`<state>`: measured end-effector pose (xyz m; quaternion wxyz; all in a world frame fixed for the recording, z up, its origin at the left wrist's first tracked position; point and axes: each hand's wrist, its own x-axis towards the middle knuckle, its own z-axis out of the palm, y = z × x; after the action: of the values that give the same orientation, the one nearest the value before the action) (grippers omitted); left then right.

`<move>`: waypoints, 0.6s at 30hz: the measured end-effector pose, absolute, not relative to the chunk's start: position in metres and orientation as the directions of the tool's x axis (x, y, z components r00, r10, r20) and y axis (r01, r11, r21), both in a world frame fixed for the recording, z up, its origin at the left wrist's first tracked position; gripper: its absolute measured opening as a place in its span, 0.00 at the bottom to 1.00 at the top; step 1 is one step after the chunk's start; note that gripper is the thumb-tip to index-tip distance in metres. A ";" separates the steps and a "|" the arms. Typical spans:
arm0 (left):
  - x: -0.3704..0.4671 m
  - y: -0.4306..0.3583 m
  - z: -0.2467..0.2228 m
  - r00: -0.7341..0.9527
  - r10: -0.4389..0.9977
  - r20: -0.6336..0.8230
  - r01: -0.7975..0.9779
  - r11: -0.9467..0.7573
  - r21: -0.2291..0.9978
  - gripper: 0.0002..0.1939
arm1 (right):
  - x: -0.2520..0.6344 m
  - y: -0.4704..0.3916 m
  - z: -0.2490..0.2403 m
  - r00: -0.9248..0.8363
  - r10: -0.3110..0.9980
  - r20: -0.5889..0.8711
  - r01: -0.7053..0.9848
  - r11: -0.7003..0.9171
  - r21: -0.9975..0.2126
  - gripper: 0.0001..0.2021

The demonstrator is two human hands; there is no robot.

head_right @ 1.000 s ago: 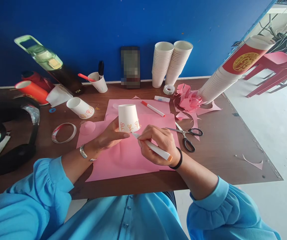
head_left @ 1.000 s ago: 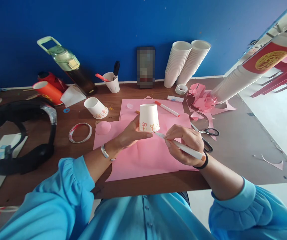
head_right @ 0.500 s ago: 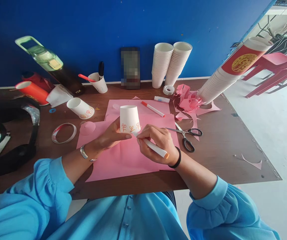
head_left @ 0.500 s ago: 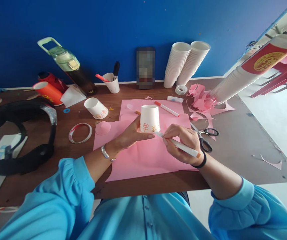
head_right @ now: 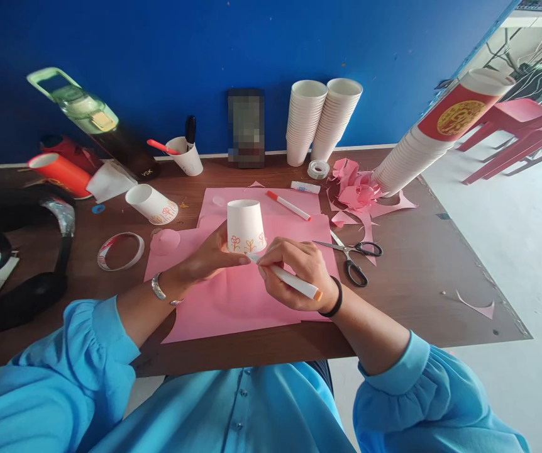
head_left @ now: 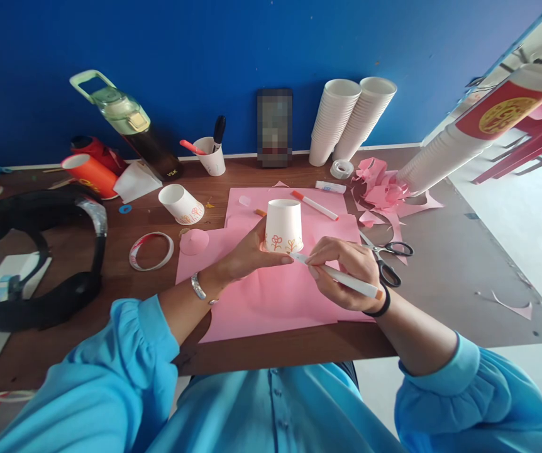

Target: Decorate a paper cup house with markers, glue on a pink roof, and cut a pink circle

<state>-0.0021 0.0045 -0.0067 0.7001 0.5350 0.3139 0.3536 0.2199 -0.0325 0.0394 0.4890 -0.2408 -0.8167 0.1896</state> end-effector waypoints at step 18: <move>-0.003 0.005 -0.010 0.435 0.899 -0.041 -0.149 0.117 0.982 0.41 | 0.226 -0.026 0.034 -0.270 0.589 0.762 0.298 0.803 -0.516 0.15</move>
<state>-0.0028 0.0052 -0.0103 0.6589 0.5323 0.3526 0.3977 0.2263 -0.0264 0.0342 0.5339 -0.2825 -0.7852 0.1362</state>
